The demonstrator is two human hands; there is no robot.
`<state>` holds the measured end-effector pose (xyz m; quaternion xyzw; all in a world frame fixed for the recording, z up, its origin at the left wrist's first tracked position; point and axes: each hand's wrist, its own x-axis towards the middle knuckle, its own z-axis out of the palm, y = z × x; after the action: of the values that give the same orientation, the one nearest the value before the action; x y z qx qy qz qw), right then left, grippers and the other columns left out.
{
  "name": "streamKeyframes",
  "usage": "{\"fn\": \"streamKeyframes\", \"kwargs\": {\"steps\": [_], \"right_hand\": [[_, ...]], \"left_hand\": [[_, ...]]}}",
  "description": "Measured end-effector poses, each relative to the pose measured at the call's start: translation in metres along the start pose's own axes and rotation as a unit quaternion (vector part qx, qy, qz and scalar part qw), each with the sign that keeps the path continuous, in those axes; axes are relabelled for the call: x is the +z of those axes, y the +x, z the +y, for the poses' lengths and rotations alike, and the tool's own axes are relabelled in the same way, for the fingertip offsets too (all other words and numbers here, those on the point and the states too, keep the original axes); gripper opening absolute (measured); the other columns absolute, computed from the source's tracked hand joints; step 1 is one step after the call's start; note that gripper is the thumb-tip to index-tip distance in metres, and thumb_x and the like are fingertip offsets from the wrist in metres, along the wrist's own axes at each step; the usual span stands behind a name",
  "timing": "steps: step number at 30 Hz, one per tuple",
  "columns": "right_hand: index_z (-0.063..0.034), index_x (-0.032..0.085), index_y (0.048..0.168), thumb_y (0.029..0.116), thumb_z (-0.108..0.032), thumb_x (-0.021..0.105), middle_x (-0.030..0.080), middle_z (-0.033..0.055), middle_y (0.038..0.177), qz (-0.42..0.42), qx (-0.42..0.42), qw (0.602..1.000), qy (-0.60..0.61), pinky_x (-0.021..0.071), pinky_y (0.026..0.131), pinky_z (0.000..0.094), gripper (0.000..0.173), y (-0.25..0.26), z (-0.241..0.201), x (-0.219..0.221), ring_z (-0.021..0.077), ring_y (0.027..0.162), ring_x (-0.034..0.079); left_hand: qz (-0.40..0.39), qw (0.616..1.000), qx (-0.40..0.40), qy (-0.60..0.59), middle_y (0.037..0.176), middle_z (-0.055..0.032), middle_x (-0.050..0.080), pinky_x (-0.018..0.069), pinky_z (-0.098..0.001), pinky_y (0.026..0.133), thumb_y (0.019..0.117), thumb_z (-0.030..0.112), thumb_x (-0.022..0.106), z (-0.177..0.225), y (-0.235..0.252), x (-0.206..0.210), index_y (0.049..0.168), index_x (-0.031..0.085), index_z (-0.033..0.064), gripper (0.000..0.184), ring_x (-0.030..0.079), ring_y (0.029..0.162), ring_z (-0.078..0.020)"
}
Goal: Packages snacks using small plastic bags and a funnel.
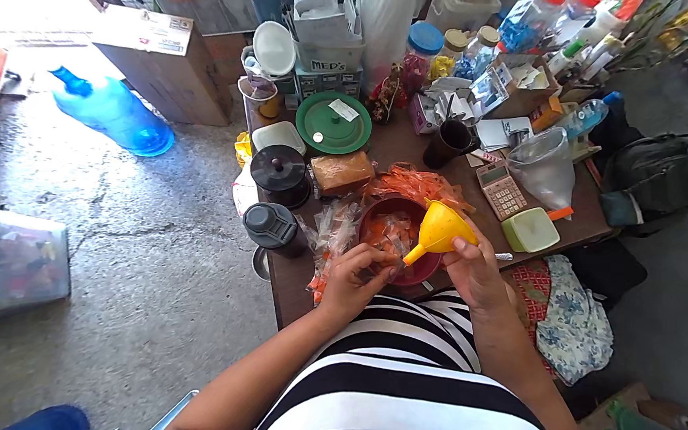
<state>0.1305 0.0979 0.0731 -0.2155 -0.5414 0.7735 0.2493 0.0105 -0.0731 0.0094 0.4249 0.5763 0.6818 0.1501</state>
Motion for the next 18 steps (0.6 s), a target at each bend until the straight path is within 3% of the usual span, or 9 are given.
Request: {"fn": "streamKeyframes", "kwargs": {"steps": [18], "right_hand": [[0.0039, 0.042, 0.147, 0.0865, -0.036, 0.077, 0.063, 0.0056, 0.133, 0.01, -0.008, 0.997, -0.073, 0.0552, 0.097, 0.0271, 0.08, -0.0024, -0.0004, 0.0021, 0.0111, 0.115, 0.065]], "left_hand": [[0.0, 1.0, 0.002, 0.005, 0.096, -0.0061, 0.071, 0.0558, -0.0162, 0.081, 0.0929, 0.007, 0.072, 0.0017, -0.0012, 0.0, 0.104, 0.074, -0.0025, 0.015, 0.066, 0.088, -0.0021]]}}
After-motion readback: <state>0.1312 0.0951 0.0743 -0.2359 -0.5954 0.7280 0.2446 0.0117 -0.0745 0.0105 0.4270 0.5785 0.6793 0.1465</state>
